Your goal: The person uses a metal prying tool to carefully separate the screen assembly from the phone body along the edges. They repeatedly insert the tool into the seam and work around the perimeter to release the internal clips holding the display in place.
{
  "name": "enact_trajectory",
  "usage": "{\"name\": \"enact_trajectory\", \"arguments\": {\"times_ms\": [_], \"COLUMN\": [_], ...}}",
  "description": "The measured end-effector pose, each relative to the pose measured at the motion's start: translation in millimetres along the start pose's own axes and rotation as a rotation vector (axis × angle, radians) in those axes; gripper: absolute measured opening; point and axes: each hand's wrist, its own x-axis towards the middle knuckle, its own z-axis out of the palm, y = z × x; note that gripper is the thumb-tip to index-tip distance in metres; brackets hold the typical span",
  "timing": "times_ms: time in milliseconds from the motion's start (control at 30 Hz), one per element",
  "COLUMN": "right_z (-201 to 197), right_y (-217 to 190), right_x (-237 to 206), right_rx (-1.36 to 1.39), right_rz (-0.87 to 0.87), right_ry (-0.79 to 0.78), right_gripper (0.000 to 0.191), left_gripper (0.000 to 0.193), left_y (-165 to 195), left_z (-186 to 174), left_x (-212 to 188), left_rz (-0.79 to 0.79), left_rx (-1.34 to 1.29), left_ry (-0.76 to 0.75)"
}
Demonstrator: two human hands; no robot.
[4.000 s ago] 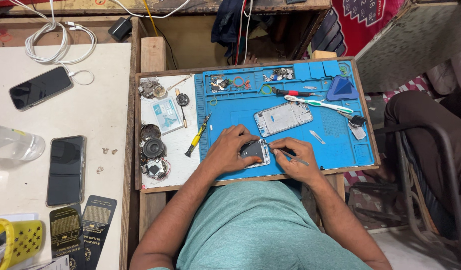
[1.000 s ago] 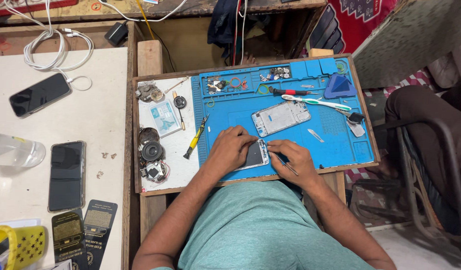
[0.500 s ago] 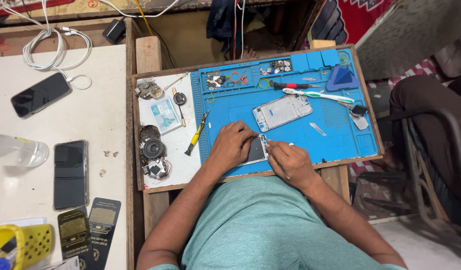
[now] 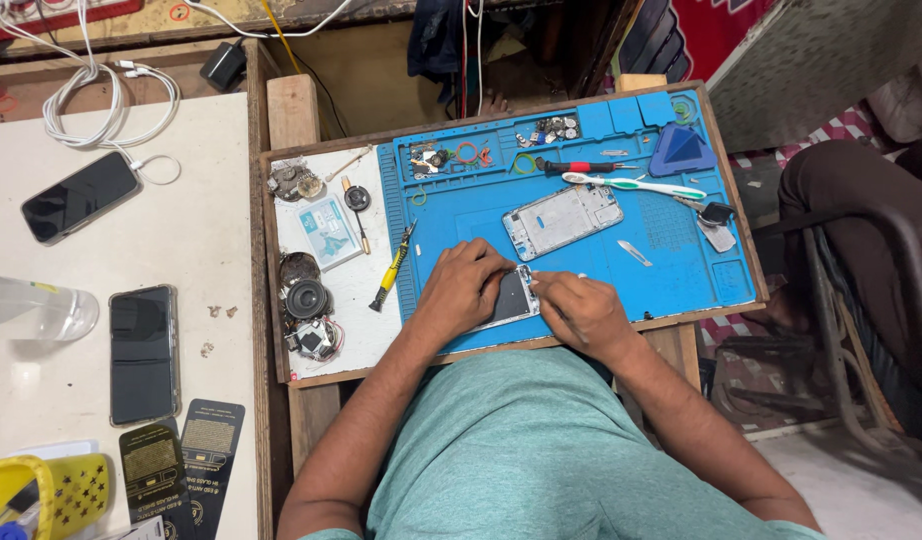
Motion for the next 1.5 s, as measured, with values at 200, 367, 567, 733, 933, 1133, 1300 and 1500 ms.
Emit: {"name": "enact_trajectory", "arguments": {"times_ms": [200, 367, 567, 733, 933, 1133, 1300, 1500], "right_z": [-6, -9, -10, -11, -15, -15, -14, -13], "right_y": [5, 6, 7, 2, -6, -5, -4, -2], "right_x": [4, 1, 1, 2, 0, 1, 0, -4], "right_rx": [0.234, 0.218, 0.199, 0.161, -0.033, -0.02, -0.021, -0.012], "right_rz": [0.149, 0.164, 0.153, 0.127, 0.03, 0.031, 0.028, 0.019], "right_ry": [0.02, 0.051, 0.044, 0.062, -0.006, 0.012, 0.014, 0.012], "right_gripper": [0.014, 0.012, 0.01, 0.01, 0.017, 0.013, 0.015, 0.015], "left_gripper": [0.021, 0.02, 0.019, 0.019, 0.02, 0.021, 0.02, 0.02], "left_y": [5, 8, 8, 6, 4, 3, 3, 2], "left_z": [1, 3, 5, 6, 6, 6, 7, 9], "left_x": [1, 3, 2, 2, 3, 2, 4, 3], "left_rz": [-0.02, -0.012, -0.035, -0.058, -0.048, -0.05, -0.053, -0.053], "left_rx": [0.01, 0.013, 0.02, 0.017, 0.01, 0.005, 0.01, 0.021], "left_ry": [0.018, 0.038, 0.02, -0.013, -0.015, -0.004, -0.012, -0.016]}}
